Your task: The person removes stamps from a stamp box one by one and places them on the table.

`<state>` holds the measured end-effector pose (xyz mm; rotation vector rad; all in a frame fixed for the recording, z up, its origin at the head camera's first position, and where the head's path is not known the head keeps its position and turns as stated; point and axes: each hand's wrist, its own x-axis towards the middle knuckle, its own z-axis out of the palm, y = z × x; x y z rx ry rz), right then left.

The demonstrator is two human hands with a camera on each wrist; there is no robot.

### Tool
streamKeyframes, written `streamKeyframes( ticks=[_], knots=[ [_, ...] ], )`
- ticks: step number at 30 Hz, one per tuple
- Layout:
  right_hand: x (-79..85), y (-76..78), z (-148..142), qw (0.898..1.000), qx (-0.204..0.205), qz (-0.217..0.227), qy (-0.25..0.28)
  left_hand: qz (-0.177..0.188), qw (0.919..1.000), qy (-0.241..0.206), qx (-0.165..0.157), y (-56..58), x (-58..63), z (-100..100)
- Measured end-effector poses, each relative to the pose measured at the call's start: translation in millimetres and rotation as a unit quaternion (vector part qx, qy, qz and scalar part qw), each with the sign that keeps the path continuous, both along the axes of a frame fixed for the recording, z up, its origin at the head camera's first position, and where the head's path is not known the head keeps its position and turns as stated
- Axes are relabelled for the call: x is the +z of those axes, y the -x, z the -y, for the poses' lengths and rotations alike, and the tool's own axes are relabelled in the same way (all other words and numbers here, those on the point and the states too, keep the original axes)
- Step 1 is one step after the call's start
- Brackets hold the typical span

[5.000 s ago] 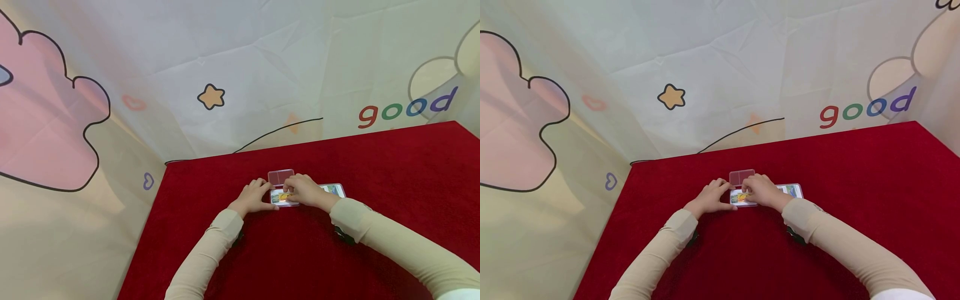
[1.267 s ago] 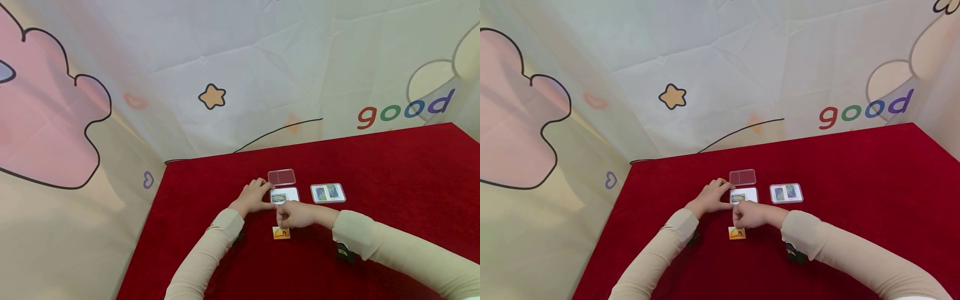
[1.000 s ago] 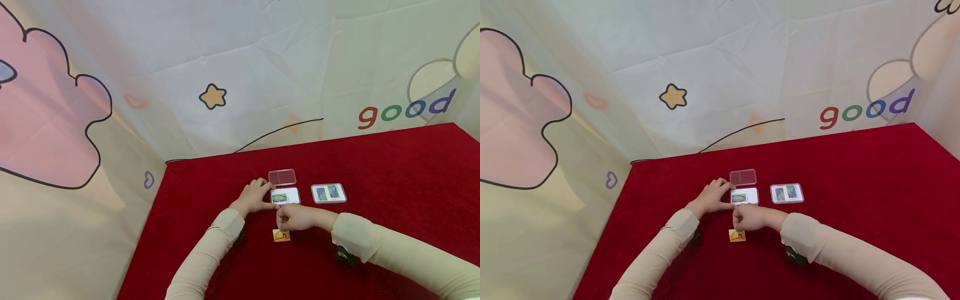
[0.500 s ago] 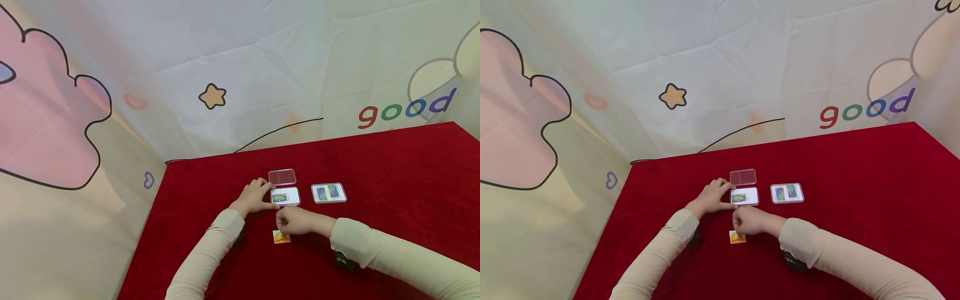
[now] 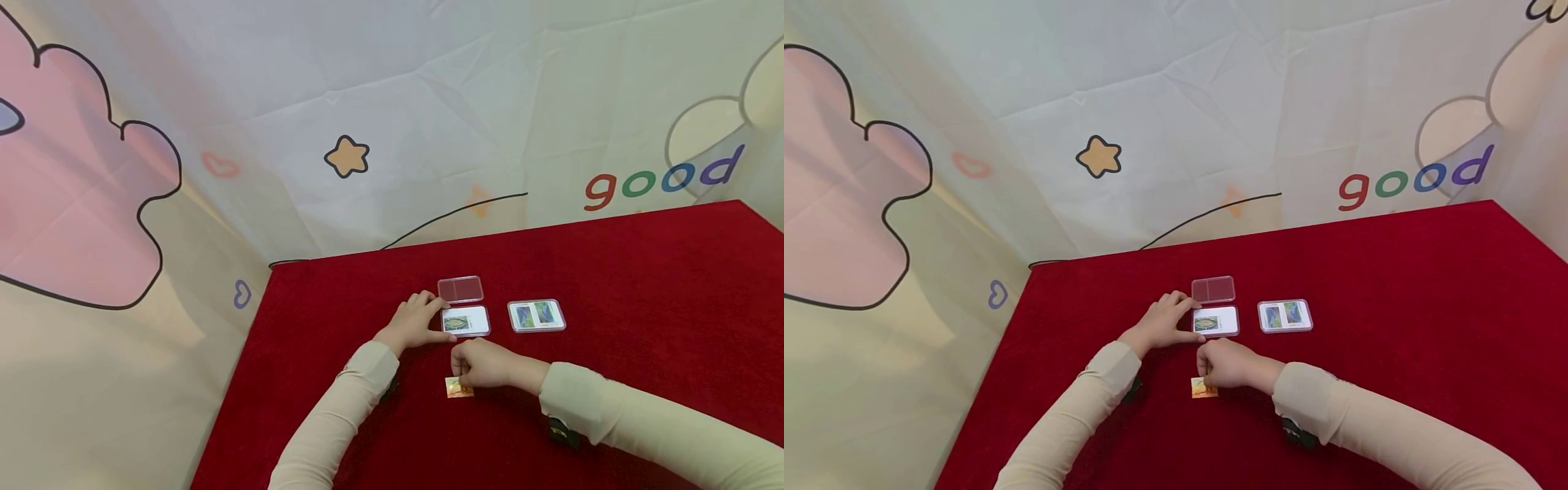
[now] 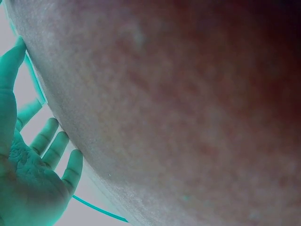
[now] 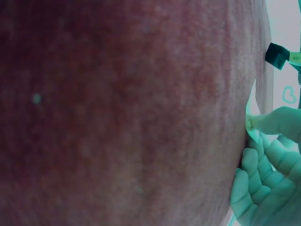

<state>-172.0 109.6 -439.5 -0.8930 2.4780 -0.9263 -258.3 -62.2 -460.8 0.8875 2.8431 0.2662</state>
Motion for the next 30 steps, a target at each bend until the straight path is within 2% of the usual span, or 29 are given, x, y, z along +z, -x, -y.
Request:
streamKeyframes(
  ticks=[3, 16, 21, 30],
  knots=[
    [-0.6, -0.9, 0.5, 1.0, -0.007, -0.015, -0.001, 0.001, 1.0, -0.001, 0.0, -0.2, 0.4, 0.1],
    [-2.6, -1.2, 0.0, 0.999, -0.031, -0.019, 0.003, 0.01, 0.9999, -0.004, 0.005, -3.3, 4.6, -1.2],
    [-3.0, -1.1, -1.2, 0.999, -0.037, -0.037, 0.005, 0.01, 0.9999, -0.006, 0.004, -2.9, 6.2, -2.0],
    [-4.1, -3.6, -0.6, 0.998, -0.043, -0.048, 0.013, 0.008, 1.0, -0.002, 0.004, -2.9, 3.6, -1.1]
  ],
)
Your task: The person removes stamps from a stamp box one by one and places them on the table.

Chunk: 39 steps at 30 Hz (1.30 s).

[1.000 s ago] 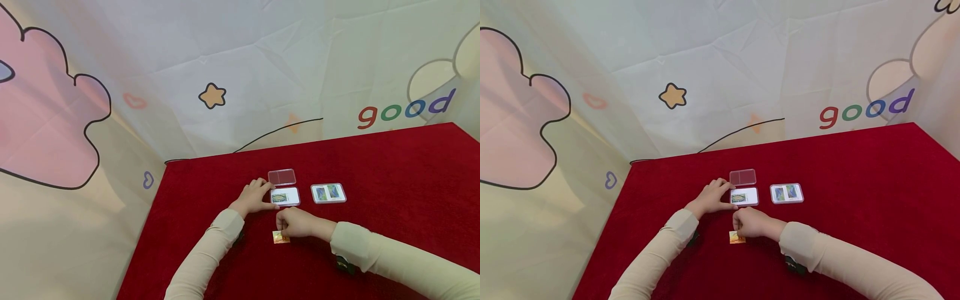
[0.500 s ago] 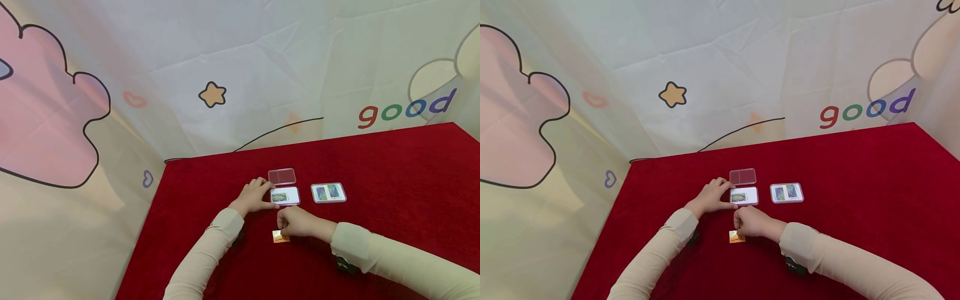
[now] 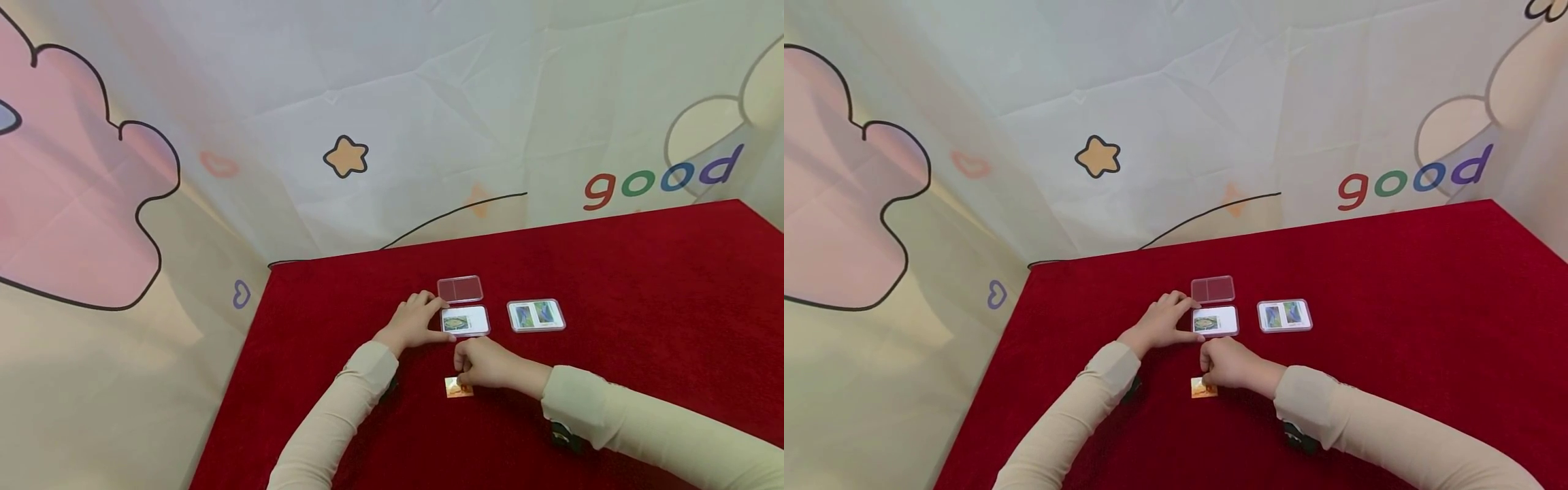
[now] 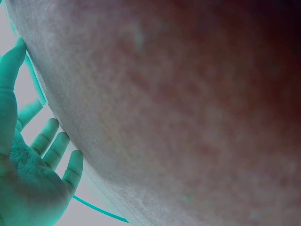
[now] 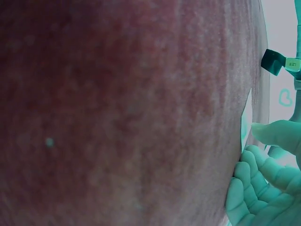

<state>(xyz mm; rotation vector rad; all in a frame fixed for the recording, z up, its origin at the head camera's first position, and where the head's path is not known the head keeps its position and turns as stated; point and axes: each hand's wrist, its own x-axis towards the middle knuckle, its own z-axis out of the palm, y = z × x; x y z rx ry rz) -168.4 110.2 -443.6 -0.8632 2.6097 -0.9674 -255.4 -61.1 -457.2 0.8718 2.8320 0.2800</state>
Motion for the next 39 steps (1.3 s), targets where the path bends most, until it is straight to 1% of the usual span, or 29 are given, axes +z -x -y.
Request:
streamKeyframes(
  ticks=[7, 12, 19, 26, 29, 33, 34, 39],
  knots=[
    [0.1, 0.4, -0.9, 1.0, -0.022, 0.02, 0.006, -0.001, 1.0, -0.004, 0.0, -0.8, -0.7, 1.0],
    [2.4, 1.9, -2.7, 0.999, -0.03, 0.007, 0.006, -0.004, 1.0, 0.001, 0.0, -0.5, -0.8, 1.0],
    [8.4, 6.7, -5.1, 0.999, -0.043, -0.011, 0.0, -0.008, 1.0, -0.002, -0.001, -1.1, 0.7, 1.5],
    [9.3, 17.9, -8.5, 0.996, -0.076, -0.051, -0.009, -0.011, 0.9999, -0.001, 0.001, -0.9, 1.4, 1.1],
    [10.4, 22.3, -10.2, 0.994, -0.096, -0.056, -0.012, -0.011, 0.9999, -0.002, 0.0, -0.2, 1.1, 0.7],
    [11.3, 26.8, -12.6, 0.991, -0.122, -0.051, -0.025, -0.009, 0.9999, -0.006, -0.002, -0.2, 2.2, 1.0],
    [11.3, 27.7, -13.3, 0.99, -0.127, -0.051, -0.027, -0.018, 0.9997, -0.014, -0.009, 3.2, -3.4, 2.7],
    [7.9, 30.9, -16.5, 0.988, -0.143, -0.059, -0.028, -0.011, 0.9998, -0.015, -0.007, 3.0, -2.7, 3.0]
  ],
)
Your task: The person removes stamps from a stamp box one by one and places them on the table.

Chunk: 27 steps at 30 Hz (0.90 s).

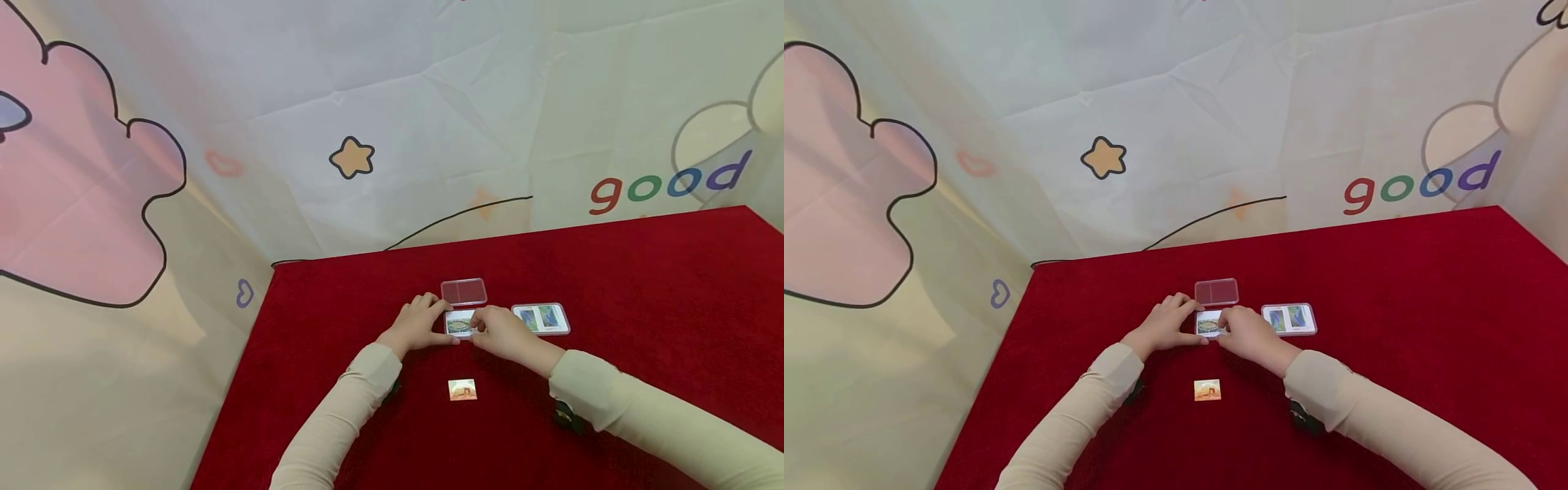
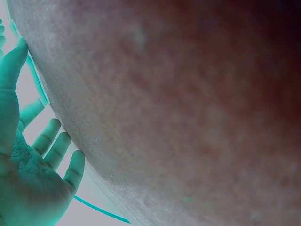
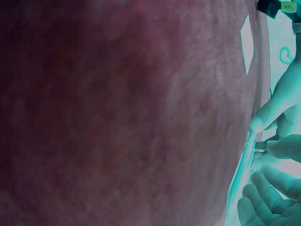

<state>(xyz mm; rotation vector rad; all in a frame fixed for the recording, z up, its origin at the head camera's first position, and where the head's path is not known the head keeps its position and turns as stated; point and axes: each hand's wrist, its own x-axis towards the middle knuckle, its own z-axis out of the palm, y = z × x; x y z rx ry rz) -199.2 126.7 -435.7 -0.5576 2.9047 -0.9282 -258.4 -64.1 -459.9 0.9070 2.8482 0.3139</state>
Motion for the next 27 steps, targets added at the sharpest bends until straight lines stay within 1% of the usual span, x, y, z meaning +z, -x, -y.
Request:
streamKeyframes(
  ticks=[1, 2, 7, 12, 19, 27],
  knots=[
    [-0.7, 0.4, -0.5, 1.0, -0.003, -0.003, 0.0, 0.001, 1.0, 0.002, 0.002, -0.1, -0.1, -0.4],
    [-1.7, 1.0, -0.8, 1.0, -0.004, -0.008, -0.001, 0.011, 0.9998, 0.011, 0.01, -3.6, 5.8, -2.2],
    [-6.1, 6.0, 0.5, 0.999, -0.005, -0.033, -0.012, 0.015, 0.9995, 0.023, 0.018, -3.5, 3.9, -1.0],
    [-8.2, 8.7, 2.1, 0.998, -0.01, -0.052, -0.025, 0.02, 0.9994, 0.021, 0.018, -4.6, 2.5, 0.1],
    [-11.3, 11.4, -0.7, 0.997, -0.024, -0.06, -0.038, 0.019, 0.9995, 0.02, 0.014, -5.5, 6.5, -3.3],
    [-12.2, 13.6, -2.5, 0.997, -0.014, -0.064, -0.035, 0.021, 0.9994, 0.024, 0.015, -4.7, 6.2, -3.9]
  ],
)
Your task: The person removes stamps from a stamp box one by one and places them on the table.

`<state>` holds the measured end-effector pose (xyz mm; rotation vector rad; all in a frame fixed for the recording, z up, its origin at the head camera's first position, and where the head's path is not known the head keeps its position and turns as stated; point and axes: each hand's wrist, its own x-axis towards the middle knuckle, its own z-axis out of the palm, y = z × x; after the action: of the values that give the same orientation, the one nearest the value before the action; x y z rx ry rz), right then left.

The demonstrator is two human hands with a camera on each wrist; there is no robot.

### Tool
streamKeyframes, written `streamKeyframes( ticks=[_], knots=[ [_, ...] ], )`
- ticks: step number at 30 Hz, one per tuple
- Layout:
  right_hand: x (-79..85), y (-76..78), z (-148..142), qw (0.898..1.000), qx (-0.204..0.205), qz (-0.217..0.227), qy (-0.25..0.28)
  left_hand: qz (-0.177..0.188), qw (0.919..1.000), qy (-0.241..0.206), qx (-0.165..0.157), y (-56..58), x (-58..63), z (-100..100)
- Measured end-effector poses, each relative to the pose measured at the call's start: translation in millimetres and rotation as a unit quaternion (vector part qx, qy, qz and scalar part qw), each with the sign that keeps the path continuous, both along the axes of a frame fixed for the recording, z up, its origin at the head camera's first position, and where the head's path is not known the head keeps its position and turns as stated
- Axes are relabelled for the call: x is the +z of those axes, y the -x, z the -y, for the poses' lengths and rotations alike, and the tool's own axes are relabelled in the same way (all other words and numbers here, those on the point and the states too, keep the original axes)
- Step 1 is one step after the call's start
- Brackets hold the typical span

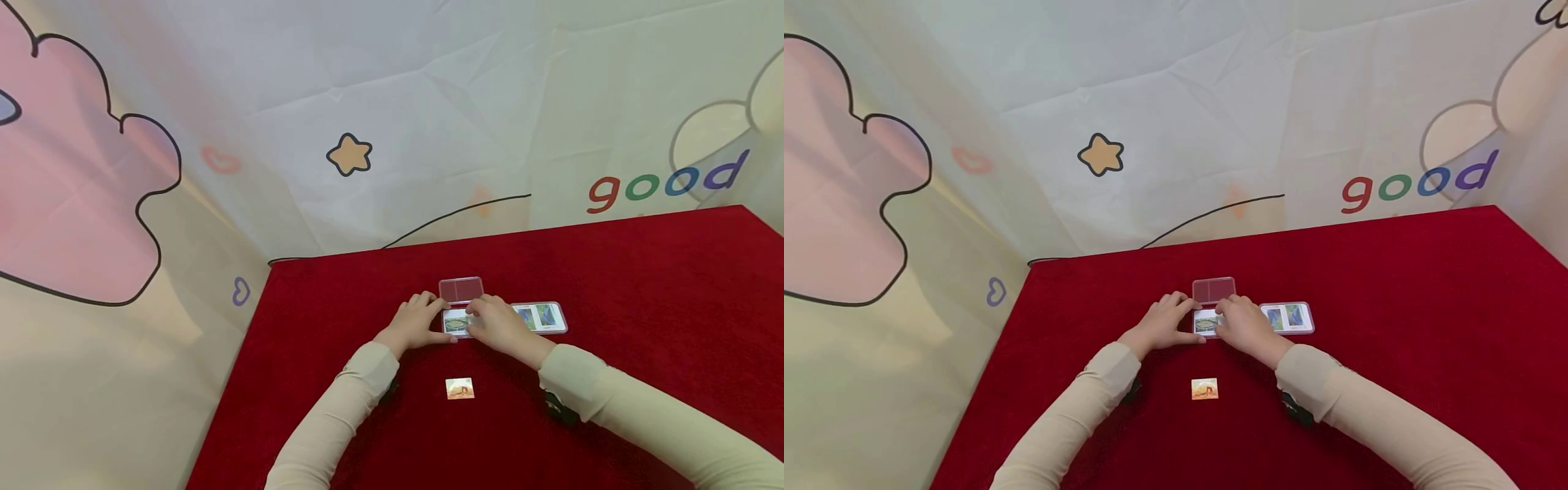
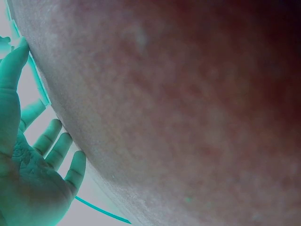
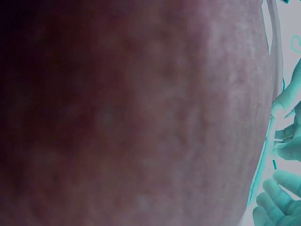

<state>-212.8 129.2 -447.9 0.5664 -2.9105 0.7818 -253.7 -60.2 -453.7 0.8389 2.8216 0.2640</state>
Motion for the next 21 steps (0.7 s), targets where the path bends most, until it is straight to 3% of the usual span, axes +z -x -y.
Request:
streamKeyframes(
  ticks=[9, 21],
  knots=[
    [0.5, 1.8, 2.4, 1.0, 0.002, -0.005, -0.019, -0.001, 1.0, 0.0, -0.002, 0.6, -1.3, 0.9],
    [2.7, 11.2, 4.1, 0.999, 0.001, 0.031, -0.035, -0.005, 1.0, 0.004, -0.004, 0.5, -1.1, 1.1]
  ],
)
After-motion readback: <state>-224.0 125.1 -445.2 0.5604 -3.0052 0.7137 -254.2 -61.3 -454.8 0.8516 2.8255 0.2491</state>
